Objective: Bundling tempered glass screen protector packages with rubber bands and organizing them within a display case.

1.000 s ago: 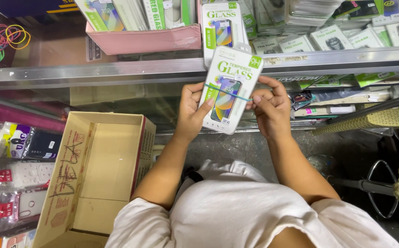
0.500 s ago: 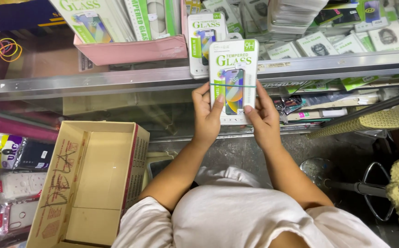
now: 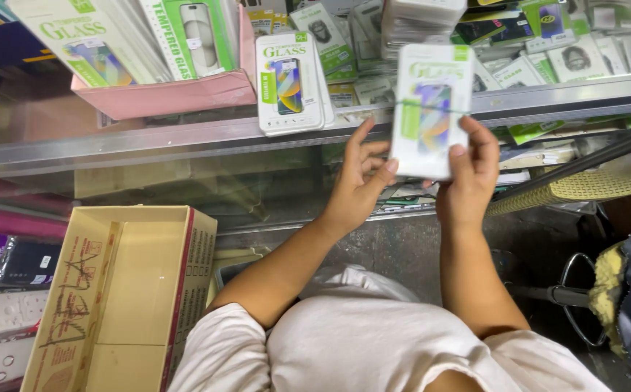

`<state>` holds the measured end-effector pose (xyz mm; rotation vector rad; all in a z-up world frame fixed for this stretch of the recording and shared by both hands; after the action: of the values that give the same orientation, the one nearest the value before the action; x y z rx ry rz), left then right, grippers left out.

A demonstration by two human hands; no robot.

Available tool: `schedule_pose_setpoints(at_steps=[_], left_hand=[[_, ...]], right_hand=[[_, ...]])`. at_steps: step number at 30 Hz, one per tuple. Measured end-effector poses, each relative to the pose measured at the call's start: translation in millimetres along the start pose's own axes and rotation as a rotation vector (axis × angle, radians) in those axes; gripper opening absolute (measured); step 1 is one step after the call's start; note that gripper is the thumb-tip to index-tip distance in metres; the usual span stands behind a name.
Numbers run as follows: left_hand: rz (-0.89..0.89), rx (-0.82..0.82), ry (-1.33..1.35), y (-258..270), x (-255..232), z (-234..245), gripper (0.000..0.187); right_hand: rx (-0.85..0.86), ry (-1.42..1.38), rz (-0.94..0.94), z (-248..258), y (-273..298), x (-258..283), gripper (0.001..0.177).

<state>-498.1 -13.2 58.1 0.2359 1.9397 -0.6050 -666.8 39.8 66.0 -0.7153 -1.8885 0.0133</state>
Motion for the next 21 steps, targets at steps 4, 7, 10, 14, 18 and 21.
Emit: schedule_pose_setpoints(at_steps=[4,7,10,14,18,21], left_hand=[[0.052,0.066,-0.159,-5,11,-11,0.073],[0.056,0.063,-0.193,-6,21,-11,0.068],[0.082,0.05,-0.233,-5,24,-10,0.062],[0.102,0.034,-0.251,-1,33,-5,0.052],[0.13,0.012,-0.275,1,44,2,0.052],[0.145,-0.003,-0.282,4,52,10,0.051]], right_hand=[[-0.136,-0.004,0.027,48,-36,2,0.039],[-0.146,-0.031,0.051,71,-56,2,0.041],[-0.167,-0.054,0.077,72,-60,12,0.043],[-0.236,-0.039,0.091,75,-63,19,0.049],[-0.057,0.019,-0.011,88,-78,9,0.068],[0.043,0.111,-0.028,81,-82,13,0.079]])
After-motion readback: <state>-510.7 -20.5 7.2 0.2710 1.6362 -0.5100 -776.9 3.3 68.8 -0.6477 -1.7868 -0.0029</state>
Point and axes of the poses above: each hand's wrist, its own y-axis away from the middle knuckle, its own z-axis out of the back of the hand, x = y × z, the point moved 6 cm from there along -y, towards the middle knuckle, and after that the axes turned 2 degrees about -x, right-handed, at the moved point
